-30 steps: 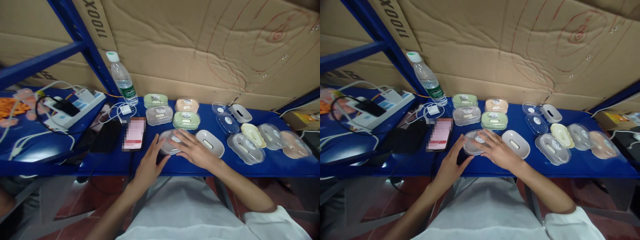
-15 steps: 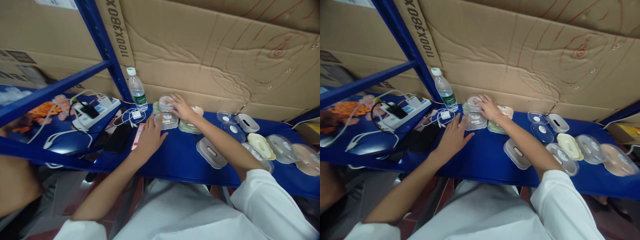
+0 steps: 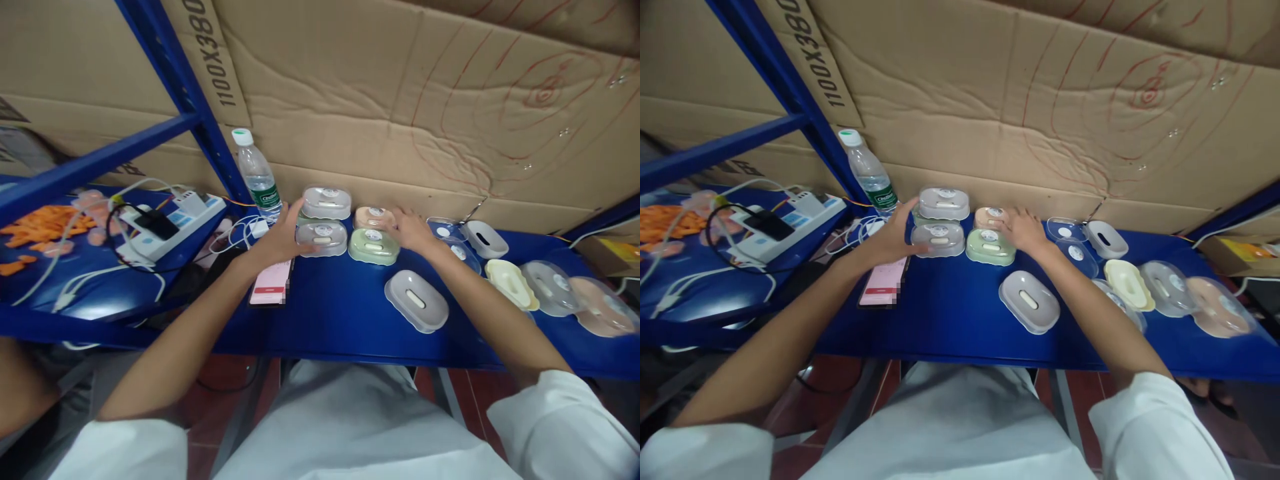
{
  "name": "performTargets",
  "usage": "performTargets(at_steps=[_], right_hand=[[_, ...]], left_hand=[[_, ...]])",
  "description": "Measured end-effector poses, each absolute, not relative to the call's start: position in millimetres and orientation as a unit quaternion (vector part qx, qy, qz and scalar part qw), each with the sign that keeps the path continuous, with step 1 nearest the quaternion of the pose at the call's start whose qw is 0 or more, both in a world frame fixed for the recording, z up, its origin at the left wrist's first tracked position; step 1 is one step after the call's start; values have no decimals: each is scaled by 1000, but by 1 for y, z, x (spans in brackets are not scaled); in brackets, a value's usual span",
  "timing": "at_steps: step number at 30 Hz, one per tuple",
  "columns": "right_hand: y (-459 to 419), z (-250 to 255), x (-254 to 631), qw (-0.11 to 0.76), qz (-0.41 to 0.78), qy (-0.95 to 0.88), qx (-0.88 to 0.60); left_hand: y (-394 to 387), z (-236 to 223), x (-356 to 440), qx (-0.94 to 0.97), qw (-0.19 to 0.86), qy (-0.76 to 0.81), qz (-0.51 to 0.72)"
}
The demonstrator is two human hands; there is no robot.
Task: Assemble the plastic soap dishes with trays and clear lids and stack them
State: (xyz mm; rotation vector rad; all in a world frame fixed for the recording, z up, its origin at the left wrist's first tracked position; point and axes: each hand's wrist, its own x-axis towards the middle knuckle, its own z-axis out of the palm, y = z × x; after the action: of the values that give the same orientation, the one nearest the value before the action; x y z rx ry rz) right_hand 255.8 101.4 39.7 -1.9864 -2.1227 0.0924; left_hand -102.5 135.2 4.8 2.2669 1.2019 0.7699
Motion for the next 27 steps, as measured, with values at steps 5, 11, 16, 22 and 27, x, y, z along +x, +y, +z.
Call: performTargets(at_steps=[5,11,16,22,27], right_hand=[[106,26,247,139,56,-730,-666],[115,13,242,172,43,-754,-633],[113,11,251,165,33,-777,-607],[83,20,254,149,3,-775,-614],[62,18,250,122,28,-804,-582]], left_hand=[[169,10,-101,790,381,403,262],[174,1,-97,747,442,412,276],[169,4,-97,738,451,421,272],[161,13,-96,776,379,417,284],[159,13,-85,816,331,383,279]])
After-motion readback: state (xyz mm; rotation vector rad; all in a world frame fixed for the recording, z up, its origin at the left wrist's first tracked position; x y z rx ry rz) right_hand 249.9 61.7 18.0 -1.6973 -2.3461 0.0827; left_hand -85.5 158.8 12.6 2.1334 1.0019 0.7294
